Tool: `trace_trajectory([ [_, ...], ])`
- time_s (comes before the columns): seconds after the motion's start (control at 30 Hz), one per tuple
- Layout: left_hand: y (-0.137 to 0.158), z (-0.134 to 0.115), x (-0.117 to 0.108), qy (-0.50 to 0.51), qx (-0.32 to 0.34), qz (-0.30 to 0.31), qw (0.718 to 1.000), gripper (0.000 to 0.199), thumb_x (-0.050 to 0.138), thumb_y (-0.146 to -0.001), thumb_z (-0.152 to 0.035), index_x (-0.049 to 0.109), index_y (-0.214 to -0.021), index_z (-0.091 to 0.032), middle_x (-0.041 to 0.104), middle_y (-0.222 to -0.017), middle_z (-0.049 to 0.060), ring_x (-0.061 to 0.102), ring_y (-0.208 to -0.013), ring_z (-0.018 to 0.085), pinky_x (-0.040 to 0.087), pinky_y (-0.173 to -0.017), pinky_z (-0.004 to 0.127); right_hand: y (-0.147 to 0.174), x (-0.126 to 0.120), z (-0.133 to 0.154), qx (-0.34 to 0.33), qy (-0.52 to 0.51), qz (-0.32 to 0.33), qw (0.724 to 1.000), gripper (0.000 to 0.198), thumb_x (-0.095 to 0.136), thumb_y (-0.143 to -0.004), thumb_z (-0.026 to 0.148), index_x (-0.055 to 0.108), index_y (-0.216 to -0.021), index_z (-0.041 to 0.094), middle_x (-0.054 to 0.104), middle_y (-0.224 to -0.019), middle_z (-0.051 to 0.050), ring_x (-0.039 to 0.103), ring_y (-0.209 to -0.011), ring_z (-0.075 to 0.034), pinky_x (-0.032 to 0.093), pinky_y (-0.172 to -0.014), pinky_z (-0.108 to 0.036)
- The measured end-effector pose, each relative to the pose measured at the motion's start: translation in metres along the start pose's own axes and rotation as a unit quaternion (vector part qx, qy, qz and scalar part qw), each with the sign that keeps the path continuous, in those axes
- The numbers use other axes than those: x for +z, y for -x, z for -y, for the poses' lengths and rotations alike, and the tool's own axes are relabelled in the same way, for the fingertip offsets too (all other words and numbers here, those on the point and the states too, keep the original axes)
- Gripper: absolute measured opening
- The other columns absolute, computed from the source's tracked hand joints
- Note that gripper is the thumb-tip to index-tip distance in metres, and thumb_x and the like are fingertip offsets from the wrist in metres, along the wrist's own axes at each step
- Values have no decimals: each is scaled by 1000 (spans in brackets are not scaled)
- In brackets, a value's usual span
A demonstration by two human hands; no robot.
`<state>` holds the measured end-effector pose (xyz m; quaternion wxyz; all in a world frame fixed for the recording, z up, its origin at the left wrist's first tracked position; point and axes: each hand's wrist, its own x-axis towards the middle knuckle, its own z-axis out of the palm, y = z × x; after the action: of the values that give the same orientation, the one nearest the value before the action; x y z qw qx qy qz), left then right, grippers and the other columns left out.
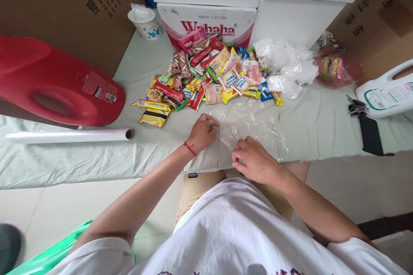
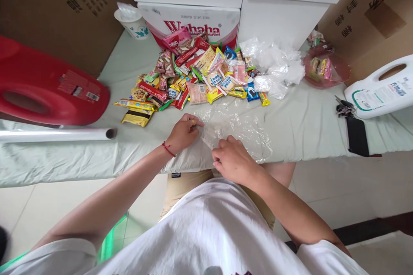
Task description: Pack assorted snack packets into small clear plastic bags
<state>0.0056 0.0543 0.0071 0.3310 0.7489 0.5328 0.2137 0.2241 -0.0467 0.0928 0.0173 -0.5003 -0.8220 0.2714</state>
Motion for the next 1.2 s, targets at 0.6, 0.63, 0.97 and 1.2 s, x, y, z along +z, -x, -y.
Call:
trace_trajectory([
  [0.6,-13,1,-10,27,-4,1,1000,30,48,-94,-31,72,-82,-17,65,-101,9,64,-103,22,53,-98,37,-14,16,61,37,172,28,984,18,50,-100,14,67,-99,18,71,-96,-9,65,-97,-27,49,-79,-37],
  [0.63,-16,0,-11,20,-9,8,1000,31,50,-95,-35,72,-83,-17,65,-99,9,64,-101,22,53,-98,37,-17,22,68,28,172,32,984,21,47,-99,10,67,-101,18,71,-97,-10,66,-97,-27,51,-79,-37],
  [0.97,-27,1,-32,-23,-26,-67,997,41,56,-66,-2,71,-102,-16,59,-120,11,64,-105,24,56,-97,40,-58,65,84,11,157,56,986,53,41,-98,6,43,-152,5,74,-106,-19,75,-93,-26,59,-70,-34],
  [1.2,29,-49,-23,72,58,-58,994,25,49,-83,-9,70,-90,-21,71,-104,5,68,-91,17,58,-85,31,-69,67,78,4,115,105,988,29,50,-94,5,71,-113,13,77,-103,-14,75,-96,-28,60,-74,-35],
])
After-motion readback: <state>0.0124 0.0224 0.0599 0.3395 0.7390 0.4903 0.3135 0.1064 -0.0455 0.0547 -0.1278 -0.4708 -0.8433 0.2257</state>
